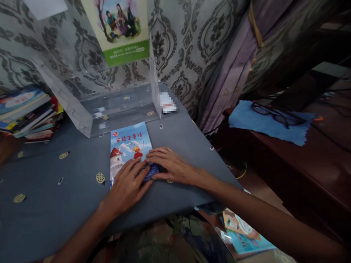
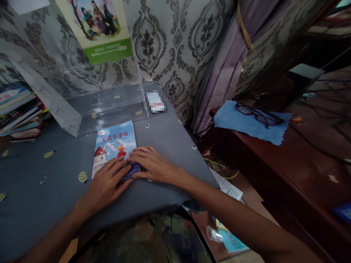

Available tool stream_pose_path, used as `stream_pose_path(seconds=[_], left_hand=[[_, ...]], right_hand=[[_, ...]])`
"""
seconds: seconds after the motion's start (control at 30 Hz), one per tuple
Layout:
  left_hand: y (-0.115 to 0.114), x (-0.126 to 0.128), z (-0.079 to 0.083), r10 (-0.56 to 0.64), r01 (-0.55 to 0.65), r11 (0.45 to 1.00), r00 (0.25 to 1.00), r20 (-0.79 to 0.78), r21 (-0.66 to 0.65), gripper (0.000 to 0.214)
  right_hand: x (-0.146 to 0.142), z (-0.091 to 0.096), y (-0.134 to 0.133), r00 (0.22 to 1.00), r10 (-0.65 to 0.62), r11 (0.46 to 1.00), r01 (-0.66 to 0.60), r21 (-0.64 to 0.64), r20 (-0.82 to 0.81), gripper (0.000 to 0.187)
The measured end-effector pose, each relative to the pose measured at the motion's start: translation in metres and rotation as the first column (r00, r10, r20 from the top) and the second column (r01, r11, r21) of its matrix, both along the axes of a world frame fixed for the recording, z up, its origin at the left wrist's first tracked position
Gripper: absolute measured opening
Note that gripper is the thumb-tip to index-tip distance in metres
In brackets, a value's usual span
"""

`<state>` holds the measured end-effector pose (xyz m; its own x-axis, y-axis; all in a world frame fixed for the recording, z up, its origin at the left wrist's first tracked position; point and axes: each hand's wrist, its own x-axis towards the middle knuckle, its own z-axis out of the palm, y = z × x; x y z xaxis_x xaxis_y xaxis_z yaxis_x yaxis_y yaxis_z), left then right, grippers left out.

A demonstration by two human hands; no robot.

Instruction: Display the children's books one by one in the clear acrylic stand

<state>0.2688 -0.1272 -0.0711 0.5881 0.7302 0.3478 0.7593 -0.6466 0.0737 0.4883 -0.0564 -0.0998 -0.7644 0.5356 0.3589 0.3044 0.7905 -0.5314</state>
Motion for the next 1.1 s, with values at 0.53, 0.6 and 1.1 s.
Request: stream_pose_path(seconds=[0.53,0.6,1.1], left_hand=[[0.091,-0.088,-0.02,0.374,-0.363,0.923,0.925,0.067,-0.128,0.051],[0.096,-0.089,-0.02,0.373,-0.364,0.924,0.925,0.074,-0.117,0.05],[0.104,-0.085,-0.023,0.365,-0.363,0.931,0.929,0.066,-0.041,0.046]], right_hand=[[0.006,0.001,-0.003,0.997,0.071,0.997,-0.071,-0.006,-0.044,0.028],[0.011,0.002,-0.007,0.991,0.102,0.994,-0.104,-0.018,-0.088,0.023],[0.016,0.012,-0.018,0.981,0.087,0.99,-0.104,-0.09,-0.173,0.018]])
